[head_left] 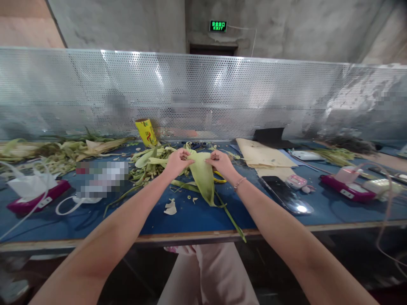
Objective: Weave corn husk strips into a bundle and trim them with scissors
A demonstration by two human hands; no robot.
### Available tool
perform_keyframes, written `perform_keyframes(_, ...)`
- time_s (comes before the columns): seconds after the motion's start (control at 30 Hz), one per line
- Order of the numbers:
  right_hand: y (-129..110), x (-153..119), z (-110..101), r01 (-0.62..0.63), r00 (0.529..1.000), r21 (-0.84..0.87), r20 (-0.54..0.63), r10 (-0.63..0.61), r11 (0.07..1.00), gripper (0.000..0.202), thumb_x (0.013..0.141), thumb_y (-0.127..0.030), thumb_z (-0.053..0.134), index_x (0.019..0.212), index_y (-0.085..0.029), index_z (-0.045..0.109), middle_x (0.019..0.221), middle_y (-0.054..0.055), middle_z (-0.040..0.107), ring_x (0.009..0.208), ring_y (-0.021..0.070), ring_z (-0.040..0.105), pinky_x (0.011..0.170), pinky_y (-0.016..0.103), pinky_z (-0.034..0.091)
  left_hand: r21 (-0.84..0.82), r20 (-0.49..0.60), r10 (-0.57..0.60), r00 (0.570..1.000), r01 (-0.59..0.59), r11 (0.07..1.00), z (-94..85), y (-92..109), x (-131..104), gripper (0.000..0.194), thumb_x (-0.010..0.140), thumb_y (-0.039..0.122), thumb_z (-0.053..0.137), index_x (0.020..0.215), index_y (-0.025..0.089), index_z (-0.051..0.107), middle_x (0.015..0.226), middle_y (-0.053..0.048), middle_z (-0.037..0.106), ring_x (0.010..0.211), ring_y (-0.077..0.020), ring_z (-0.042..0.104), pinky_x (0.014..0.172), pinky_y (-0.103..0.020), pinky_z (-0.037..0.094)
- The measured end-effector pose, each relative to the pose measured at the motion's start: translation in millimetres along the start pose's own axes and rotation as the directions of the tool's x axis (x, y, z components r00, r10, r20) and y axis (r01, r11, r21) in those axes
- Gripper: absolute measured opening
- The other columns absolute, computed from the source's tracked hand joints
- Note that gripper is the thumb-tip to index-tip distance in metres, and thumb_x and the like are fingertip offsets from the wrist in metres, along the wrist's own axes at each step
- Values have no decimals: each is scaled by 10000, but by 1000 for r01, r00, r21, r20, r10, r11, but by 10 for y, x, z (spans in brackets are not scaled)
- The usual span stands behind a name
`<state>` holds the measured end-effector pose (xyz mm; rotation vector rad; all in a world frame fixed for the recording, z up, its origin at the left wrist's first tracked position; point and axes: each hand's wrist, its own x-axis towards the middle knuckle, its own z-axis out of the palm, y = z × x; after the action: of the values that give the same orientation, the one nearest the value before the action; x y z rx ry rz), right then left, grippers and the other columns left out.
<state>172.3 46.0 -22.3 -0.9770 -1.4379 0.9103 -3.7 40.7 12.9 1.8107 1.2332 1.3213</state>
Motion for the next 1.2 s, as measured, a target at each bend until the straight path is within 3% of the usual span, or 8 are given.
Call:
perform_keyframes(0.1,-27,-20,12,-57,998,83,0,57,995,345,514,-374,678,609,-199,396,558,-54,471,503,98,482,451,238,444,-58,-66,-38,997,35,998,3,-28,14,353,419,273,747,655,151,515,558,41,508,543,-92,473,572,-247,388)
perform_keyframes(0.2,-25,-14,9,-34,999,35,7,34,999,332,529,-363,674,594,-199,393,539,-55,464,497,95,475,471,241,439,-164,-70,-81,994,69,984,20,-61,16,387,392,291,757,654,144,513,570,39,514,549,-87,481,584,-244,393)
perform_keyframes(0.4,-109,-36,2,185,982,-185,60,-177,965,267,594,-302,639,791,-177,509,711,-10,571,622,107,530,613,257,440,-127,146,38,989,-20,992,66,4,-61,354,439,310,738,635,156,486,556,49,520,513,-69,450,549,-227,377)
perform_keyframes(0.5,-202,-85,-4,264,963,-355,40,-267,897,293,630,-266,630,899,-185,546,789,14,596,700,129,549,682,283,438,-93,188,93,978,-77,993,85,48,-100,308,489,333,712,634,160,504,541,47,517,498,-69,438,536,-226,373)
perform_keyframes(0.6,-261,-114,-13,396,915,-467,130,-382,790,148,678,-235,606,816,-181,598,809,36,610,796,153,555,765,305,419,-87,199,98,975,-82,993,98,72,-124,269,527,352,688,642,155,545,567,18,553,524,-85,470,544,-233,385)
perform_keyframes(0.73,-269,-122,-20,506,858,-512,214,-467,695,85,734,-195,559,797,-185,616,816,47,600,807,156,549,741,296,426,-79,229,54,972,-37,996,113,76,-143,253,580,384,637,670,151,602,604,-13,585,543,-111,502,526,-244,403)
perform_keyframes(0.97,-226,-118,-12,534,844,-566,311,-437,628,139,747,-154,548,872,-170,608,855,54,596,815,153,543,752,283,413,20,184,92,979,-97,995,125,79,-156,138,660,264,550,693,152,623,657,-30,620,593,-130,540,562,-254,427)
perform_keyframes(1.2,-290,-172,16,492,866,-667,314,-389,559,66,766,-161,543,750,-171,606,751,30,560,736,140,526,679,251,389,85,165,70,984,-85,993,125,127,-180,88,635,232,568,625,157,615,584,-17,603,550,-130,528,581,-271,432)
